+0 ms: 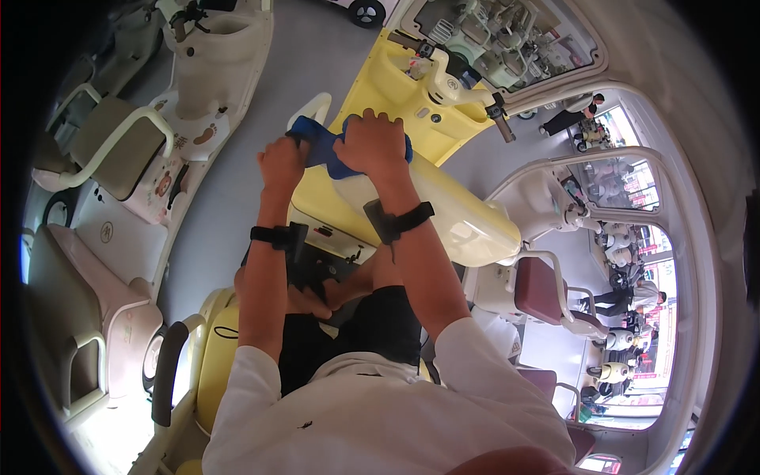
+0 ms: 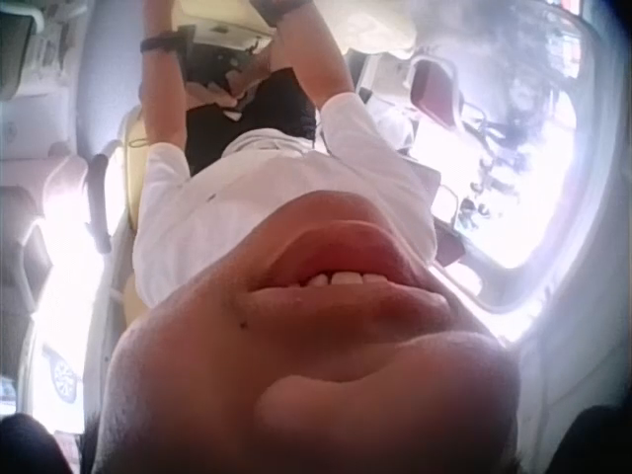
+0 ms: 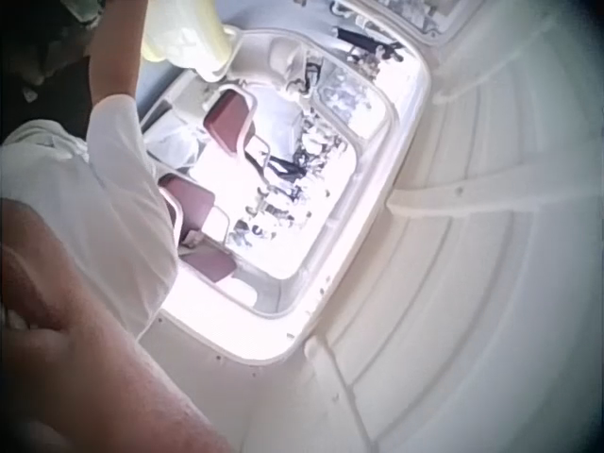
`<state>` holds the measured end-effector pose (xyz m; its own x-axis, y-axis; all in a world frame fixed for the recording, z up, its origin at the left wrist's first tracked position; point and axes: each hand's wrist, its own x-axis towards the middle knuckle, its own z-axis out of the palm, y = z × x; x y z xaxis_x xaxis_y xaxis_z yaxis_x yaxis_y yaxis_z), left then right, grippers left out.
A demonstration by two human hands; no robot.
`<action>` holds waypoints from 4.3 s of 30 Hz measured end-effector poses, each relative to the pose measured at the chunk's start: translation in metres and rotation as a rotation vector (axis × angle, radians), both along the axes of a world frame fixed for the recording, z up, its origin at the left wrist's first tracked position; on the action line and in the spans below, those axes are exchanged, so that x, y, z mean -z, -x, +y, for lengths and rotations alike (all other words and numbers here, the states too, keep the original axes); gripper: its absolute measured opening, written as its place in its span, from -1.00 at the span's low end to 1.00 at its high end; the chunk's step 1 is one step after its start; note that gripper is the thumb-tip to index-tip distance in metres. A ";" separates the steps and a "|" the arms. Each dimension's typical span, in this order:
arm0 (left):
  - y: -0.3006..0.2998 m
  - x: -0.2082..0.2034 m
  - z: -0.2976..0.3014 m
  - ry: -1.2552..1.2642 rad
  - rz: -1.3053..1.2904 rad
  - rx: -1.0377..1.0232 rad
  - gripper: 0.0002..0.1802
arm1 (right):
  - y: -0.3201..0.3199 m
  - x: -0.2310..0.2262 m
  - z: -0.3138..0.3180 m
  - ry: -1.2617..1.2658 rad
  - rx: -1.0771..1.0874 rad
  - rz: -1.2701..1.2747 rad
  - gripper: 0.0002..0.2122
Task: Wiping down the yellow seats and surrounding panels of an electric shuttle vehicle with a cloth.
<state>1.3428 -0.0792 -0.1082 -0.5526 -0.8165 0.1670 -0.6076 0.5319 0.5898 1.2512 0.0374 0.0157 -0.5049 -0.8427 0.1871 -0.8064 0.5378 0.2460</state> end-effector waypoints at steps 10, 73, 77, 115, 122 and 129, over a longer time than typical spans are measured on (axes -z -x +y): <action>0.011 0.011 -0.083 0.004 -0.052 0.120 -0.62 | -0.035 0.092 -0.067 -0.168 0.078 0.109 -0.62; 0.201 -0.077 0.471 0.780 -0.383 0.835 -0.49 | 0.165 0.098 0.430 0.829 -0.088 -0.236 -0.70; 0.177 -0.135 0.458 0.613 -0.580 1.085 -0.54 | 0.181 0.092 0.451 0.845 -0.113 -0.290 -0.76; 0.222 -0.007 0.508 0.532 -0.152 0.655 -0.45 | 0.236 0.153 0.485 1.165 0.080 -0.613 -0.73; 0.192 -0.041 0.494 0.679 -0.407 0.892 -0.54 | 0.194 0.140 0.475 1.403 0.075 -0.799 -0.71; 0.203 -0.046 0.492 0.524 -0.520 0.947 -0.58 | 0.186 0.125 0.468 1.215 0.167 -0.864 -0.77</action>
<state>1.1395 0.4124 -0.0620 -0.9967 0.0507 -0.0639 0.0529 0.9981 -0.0322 1.0654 0.5054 -0.1097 -0.8943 -0.3193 0.3136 -0.3763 0.1571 -0.9131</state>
